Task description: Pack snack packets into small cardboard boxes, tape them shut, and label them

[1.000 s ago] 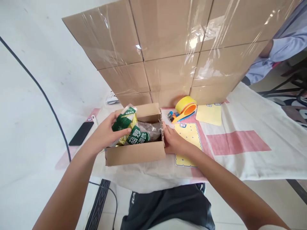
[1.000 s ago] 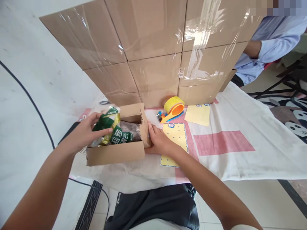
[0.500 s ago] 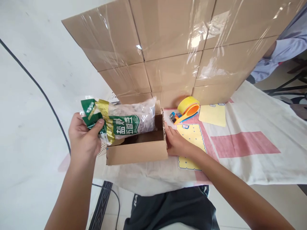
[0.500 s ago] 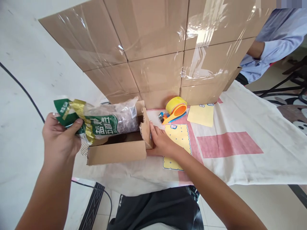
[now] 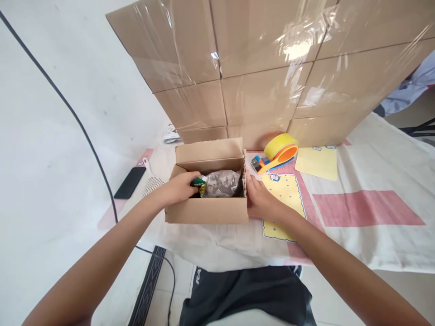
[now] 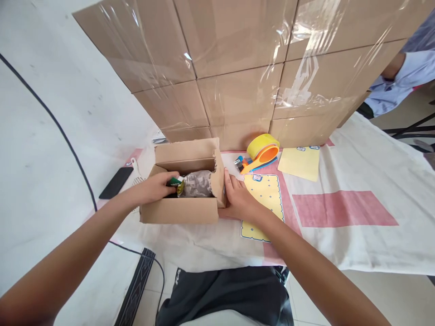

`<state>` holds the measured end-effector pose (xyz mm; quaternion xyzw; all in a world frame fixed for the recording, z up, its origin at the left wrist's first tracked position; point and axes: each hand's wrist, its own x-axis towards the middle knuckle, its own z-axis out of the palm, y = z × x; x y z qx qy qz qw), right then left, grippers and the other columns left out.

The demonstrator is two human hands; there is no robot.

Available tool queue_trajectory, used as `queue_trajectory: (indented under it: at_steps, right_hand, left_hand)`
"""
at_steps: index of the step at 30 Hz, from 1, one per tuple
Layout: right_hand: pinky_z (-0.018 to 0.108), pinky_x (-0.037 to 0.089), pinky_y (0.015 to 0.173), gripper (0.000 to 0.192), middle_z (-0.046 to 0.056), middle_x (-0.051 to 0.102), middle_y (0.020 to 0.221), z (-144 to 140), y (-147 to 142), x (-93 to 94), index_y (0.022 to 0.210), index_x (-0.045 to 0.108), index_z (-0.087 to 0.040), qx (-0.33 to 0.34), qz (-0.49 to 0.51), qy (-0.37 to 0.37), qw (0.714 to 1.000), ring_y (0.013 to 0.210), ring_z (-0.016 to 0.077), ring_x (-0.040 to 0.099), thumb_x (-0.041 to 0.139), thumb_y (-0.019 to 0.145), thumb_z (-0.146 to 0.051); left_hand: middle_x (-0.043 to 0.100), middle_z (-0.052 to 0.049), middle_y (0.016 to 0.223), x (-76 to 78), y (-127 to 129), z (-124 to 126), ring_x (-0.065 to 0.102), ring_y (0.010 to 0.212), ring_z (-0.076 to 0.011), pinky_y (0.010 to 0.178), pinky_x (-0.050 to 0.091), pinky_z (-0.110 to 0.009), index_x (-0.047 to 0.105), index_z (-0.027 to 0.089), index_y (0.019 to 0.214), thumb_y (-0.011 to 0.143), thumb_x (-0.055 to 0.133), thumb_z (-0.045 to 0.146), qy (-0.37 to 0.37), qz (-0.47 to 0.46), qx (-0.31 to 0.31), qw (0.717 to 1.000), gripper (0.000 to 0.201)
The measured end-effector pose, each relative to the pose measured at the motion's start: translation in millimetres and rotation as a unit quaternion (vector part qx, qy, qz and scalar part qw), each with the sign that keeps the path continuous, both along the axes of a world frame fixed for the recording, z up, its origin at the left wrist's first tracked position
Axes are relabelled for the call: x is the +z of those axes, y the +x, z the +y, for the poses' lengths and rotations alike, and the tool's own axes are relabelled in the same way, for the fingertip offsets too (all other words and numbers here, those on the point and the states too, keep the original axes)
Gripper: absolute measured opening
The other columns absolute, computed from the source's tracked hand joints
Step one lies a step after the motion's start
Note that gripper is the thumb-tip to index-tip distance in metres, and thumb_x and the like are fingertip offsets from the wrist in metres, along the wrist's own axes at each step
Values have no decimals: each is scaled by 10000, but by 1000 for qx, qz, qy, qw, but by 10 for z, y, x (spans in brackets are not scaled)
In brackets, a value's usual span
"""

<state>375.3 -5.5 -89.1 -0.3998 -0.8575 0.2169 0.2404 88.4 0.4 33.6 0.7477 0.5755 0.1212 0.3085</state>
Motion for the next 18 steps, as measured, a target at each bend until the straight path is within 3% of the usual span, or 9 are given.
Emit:
queue_trajectory:
  at_steps: [2,8,11,14,18]
  right_hand:
    - [561,442,1013,1206,228,421,1429,3,6,-4,1623,-6,-173,0,-4,-9,1000,1261,418,475,796,755,-411]
    - [538,457,987,1131,212,423,1433,7,28,23,1611,117,-204,10,-13,-10,1000,1252,421,481,809,748,-440]
    - [543,462,978,1110,217,427,1427,6,34,20,1607,142,-194,12,-10,-10,1000,1239,425,487,805,752,-443]
    - [558,463,971,1074,208,456,1391,15,41,18,1602,166,-199,12,-9,-14,1000,1207,423,503,789,767,-460]
    - [562,469,966,1149,202,489,1345,28,25,35,1620,74,-183,6,-14,-23,1000,1177,412,522,791,760,-442]
  left_hand:
    - [709,-29,825,83,4,-50,666,718,-235,592,465,-310,597,234,868,833,584,332,35,117,-36,992,105]
    - [623,-20,680,222,30,-175,574,523,-203,486,310,-309,563,245,880,980,440,419,101,259,-105,955,235]
    - [633,-43,678,197,-19,-159,598,595,-225,604,383,-337,606,231,885,997,412,460,172,301,-166,923,320]
    - [628,-35,621,180,-99,-107,574,591,-213,863,413,-426,672,223,867,1001,399,508,248,292,-220,897,417]
    - [678,-17,673,190,-192,-58,599,651,-200,1048,313,-454,721,243,913,1002,412,492,243,231,-253,908,407]
